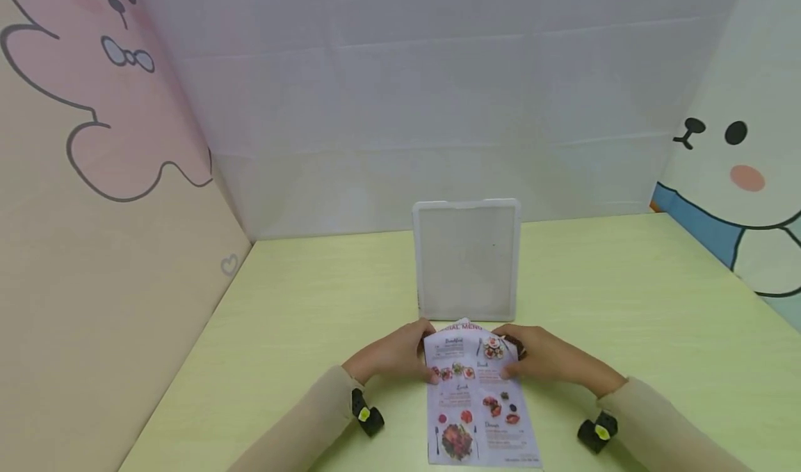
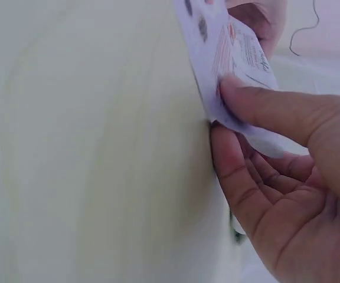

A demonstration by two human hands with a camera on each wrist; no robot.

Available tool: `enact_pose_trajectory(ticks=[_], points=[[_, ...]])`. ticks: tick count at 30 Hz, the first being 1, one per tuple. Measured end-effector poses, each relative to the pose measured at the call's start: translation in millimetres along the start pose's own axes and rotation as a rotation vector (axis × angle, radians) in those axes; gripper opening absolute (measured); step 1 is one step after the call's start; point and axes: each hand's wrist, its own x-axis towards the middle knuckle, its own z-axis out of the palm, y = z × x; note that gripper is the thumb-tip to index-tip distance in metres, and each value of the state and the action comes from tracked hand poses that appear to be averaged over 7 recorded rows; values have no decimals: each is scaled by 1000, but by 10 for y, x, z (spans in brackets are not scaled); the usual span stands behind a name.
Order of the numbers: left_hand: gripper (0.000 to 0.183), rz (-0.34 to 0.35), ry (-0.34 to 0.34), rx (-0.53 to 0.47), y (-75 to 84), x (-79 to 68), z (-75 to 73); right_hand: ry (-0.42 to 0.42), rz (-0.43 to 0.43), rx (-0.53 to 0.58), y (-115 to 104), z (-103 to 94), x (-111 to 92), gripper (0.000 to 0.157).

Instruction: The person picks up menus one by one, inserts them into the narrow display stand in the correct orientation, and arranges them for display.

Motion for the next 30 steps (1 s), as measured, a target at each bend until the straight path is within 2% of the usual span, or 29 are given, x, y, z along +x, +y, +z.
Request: enact_pose_trajectory(ticks=[2,8,13,18,30], points=[[49,-5,4,-37,-29,10,-2,4,34,42,46,5,17,42],[39,-23,34,-102,-54,8,8,-14,123,207,137,13,34,32],[27,-28,53,-166,-42,-8,14,-34,137,313,164,8,34,24],[16,-30,55,-205,-56,-2,19,-47,133,362,160,4,30,23],[10,-24,47,-239,-65,-1,4,-68,112,385,138,-20,49,23]])
